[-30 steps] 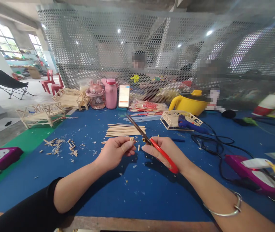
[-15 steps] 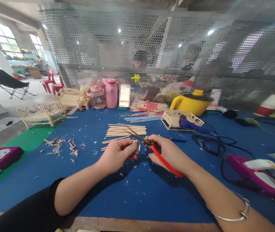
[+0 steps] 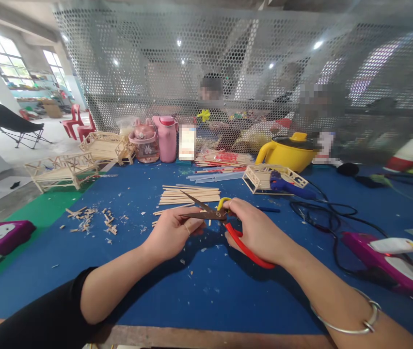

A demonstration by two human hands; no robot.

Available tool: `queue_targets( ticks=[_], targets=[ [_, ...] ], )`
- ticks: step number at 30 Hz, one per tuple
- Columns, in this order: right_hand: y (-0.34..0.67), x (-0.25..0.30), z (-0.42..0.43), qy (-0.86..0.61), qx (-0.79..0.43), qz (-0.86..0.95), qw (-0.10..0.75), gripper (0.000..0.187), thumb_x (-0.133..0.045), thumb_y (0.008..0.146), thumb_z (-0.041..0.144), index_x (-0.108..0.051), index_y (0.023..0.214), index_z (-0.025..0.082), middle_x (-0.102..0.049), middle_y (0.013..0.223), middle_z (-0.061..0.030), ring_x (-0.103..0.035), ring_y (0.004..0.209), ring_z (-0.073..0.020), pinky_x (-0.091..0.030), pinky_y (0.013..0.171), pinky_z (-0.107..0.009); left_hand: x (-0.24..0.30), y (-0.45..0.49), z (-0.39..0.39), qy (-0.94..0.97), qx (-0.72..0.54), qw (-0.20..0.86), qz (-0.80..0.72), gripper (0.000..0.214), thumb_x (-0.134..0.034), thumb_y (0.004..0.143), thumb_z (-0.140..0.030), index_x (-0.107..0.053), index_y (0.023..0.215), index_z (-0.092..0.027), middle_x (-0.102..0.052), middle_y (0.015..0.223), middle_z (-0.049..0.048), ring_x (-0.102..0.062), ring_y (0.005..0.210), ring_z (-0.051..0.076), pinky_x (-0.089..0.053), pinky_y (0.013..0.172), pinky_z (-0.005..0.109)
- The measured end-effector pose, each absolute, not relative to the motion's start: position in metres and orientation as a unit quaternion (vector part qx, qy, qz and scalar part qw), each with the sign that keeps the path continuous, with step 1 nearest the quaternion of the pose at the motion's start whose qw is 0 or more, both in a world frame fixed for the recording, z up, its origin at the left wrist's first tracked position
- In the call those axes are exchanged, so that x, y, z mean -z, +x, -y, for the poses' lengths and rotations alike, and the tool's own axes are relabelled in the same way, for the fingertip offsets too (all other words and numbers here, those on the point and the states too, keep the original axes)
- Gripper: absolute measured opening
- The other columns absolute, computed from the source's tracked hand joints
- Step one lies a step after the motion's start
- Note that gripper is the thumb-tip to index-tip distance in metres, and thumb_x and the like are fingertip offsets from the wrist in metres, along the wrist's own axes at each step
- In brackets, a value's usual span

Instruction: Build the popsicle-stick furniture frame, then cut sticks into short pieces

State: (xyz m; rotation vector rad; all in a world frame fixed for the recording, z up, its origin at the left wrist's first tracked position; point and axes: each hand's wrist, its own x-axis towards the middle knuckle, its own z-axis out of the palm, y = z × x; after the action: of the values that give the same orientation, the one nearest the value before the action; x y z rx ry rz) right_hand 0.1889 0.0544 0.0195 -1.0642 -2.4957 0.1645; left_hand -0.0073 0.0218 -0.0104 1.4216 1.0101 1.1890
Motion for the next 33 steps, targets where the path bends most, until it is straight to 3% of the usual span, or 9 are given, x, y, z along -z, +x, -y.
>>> queue_targets(
  ticks=[10, 19, 24, 28, 33],
  targets=[
    [0.189, -0.018, -0.053, -0.374, -0.022, 0.901, 0.220, 0.034, -0.055, 0.067, 0.020, -0.050, 0.101, 0.018, -0.057, 0.102, -0.0093, -0.052, 0.094, -0.0243, -0.043, 0.081, -0.038, 0.009, -0.009, -0.021, 0.627, -0.488, 0.441, -0.416, 0.020, -0.053, 0.080, -0.028, -0.069, 0.086, -0.017, -0.064, 0.074, 0.0012, -0.053, 0.065, 0.011, -0.045, 0.062, 0.020],
    [0.186, -0.016, -0.052, -0.367, -0.025, 0.905, 0.213, 0.028, -0.055, 0.069, 0.020, -0.051, 0.097, 0.018, -0.058, 0.101, -0.0086, -0.054, 0.091, -0.0225, -0.043, 0.079, -0.034, 0.009, -0.010, -0.021, 0.669, -0.471, 0.384, -0.428, 0.021, -0.049, 0.080, -0.018, -0.069, 0.085, -0.016, -0.064, 0.071, 0.0007, -0.054, 0.062, 0.011, -0.045, 0.060, 0.019],
    [0.186, -0.011, -0.052, -0.370, 0.004, 0.908, 0.198, 0.017, -0.050, 0.072, 0.019, -0.052, 0.089, 0.016, -0.061, 0.090, -0.0087, -0.055, 0.084, -0.0219, -0.042, 0.073, -0.031, 0.004, -0.013, -0.018, 0.737, -0.437, 0.268, -0.440, 0.031, -0.047, 0.075, -0.007, -0.069, 0.092, -0.020, -0.068, 0.080, 0.0002, -0.059, 0.071, 0.012, -0.044, 0.065, 0.020],
    [0.188, -0.007, -0.054, -0.387, 0.038, 0.905, 0.171, 0.009, -0.046, 0.072, 0.017, -0.052, 0.079, 0.016, -0.062, 0.079, -0.0076, -0.057, 0.076, -0.0213, -0.038, 0.063, -0.028, 0.000, -0.016, -0.017, 0.764, -0.421, 0.215, -0.439, 0.033, -0.044, 0.077, -0.007, -0.069, 0.095, -0.021, -0.069, 0.086, 0.0012, -0.061, 0.081, 0.015, -0.044, 0.072, 0.022],
    [0.190, -0.005, -0.056, -0.406, 0.036, 0.904, 0.128, 0.008, -0.043, 0.074, 0.018, -0.051, 0.074, 0.018, -0.061, 0.068, -0.0042, -0.057, 0.063, -0.0179, -0.031, 0.055, -0.025, 0.004, -0.017, -0.021, 0.755, -0.401, 0.199, -0.479, 0.024, -0.045, 0.081, -0.016, -0.069, 0.076, -0.017, -0.066, 0.073, 0.0018, -0.058, 0.071, 0.014, -0.042, 0.067, 0.023]
  ],
)
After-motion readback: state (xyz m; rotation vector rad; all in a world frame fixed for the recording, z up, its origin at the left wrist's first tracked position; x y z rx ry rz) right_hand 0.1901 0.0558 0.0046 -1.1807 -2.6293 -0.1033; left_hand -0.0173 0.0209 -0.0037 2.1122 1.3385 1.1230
